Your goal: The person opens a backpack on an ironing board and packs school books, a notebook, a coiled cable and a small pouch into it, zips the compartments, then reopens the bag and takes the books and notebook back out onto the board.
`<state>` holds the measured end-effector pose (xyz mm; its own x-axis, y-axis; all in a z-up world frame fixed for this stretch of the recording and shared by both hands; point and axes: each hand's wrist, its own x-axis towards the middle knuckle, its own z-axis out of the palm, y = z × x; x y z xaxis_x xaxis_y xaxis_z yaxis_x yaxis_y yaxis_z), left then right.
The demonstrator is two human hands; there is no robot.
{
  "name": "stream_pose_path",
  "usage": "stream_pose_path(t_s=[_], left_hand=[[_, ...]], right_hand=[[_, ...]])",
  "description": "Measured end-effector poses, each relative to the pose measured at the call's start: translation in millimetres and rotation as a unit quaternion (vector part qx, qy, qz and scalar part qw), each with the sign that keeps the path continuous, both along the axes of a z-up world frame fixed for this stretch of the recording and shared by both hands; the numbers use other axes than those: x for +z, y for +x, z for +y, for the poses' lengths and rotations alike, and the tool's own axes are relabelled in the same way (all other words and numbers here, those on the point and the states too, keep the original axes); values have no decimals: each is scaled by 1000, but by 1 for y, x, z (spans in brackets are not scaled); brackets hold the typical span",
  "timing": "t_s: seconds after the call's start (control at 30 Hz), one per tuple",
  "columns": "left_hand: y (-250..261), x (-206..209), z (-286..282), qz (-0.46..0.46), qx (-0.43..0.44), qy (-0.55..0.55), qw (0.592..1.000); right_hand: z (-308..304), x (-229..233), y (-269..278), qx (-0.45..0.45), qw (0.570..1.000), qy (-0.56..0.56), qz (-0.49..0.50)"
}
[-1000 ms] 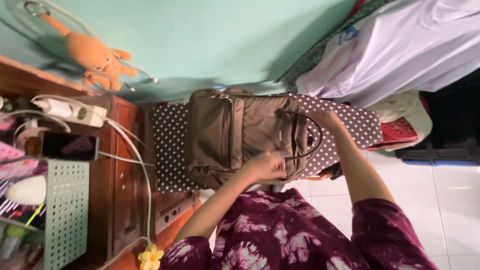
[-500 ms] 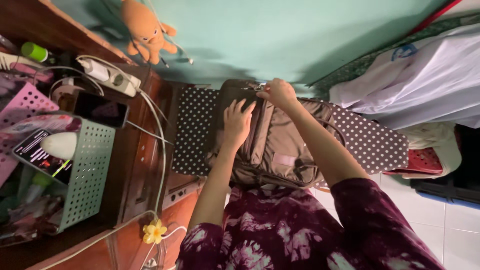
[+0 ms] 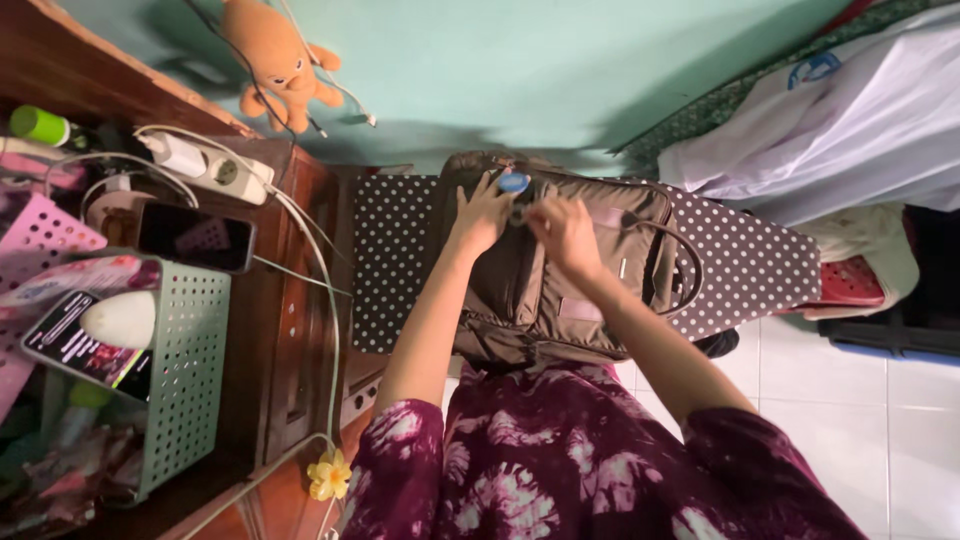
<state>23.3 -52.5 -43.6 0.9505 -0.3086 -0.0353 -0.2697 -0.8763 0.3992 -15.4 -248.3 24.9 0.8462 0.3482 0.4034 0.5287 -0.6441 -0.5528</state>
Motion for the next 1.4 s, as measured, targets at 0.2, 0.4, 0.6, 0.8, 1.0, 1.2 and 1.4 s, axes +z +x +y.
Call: stream_pose_path(t_s=[0.2,0.4,0.6,0.8,1.0,1.2,1.4], left_hand=[[-2,-6,1,-45,-11,7,999],[-17,24,-5,-69,-7,15,997],[-65,69,-20,-13,65,49,997],[-112,75,-11,-225,194,-147,944],[-110,68,-2,-256,237,-194,917],[-99,70,14,-245,208,-294,900],[-105,88,16,-245,156,-290,912]], right_hand=[[1,-9,-86,78,995,-22,-64],[-12,-15,-131,211,971,-103,-44],[-14,-2,-115,225,962,-154,-32],[-15,30,-65,111,979,-142,-92],[-21,15,-53,104,967,-232,-38],[-49,-3,-67,107,977,-145,-114],[-23,-3,-49,99,963,-248,-29]])
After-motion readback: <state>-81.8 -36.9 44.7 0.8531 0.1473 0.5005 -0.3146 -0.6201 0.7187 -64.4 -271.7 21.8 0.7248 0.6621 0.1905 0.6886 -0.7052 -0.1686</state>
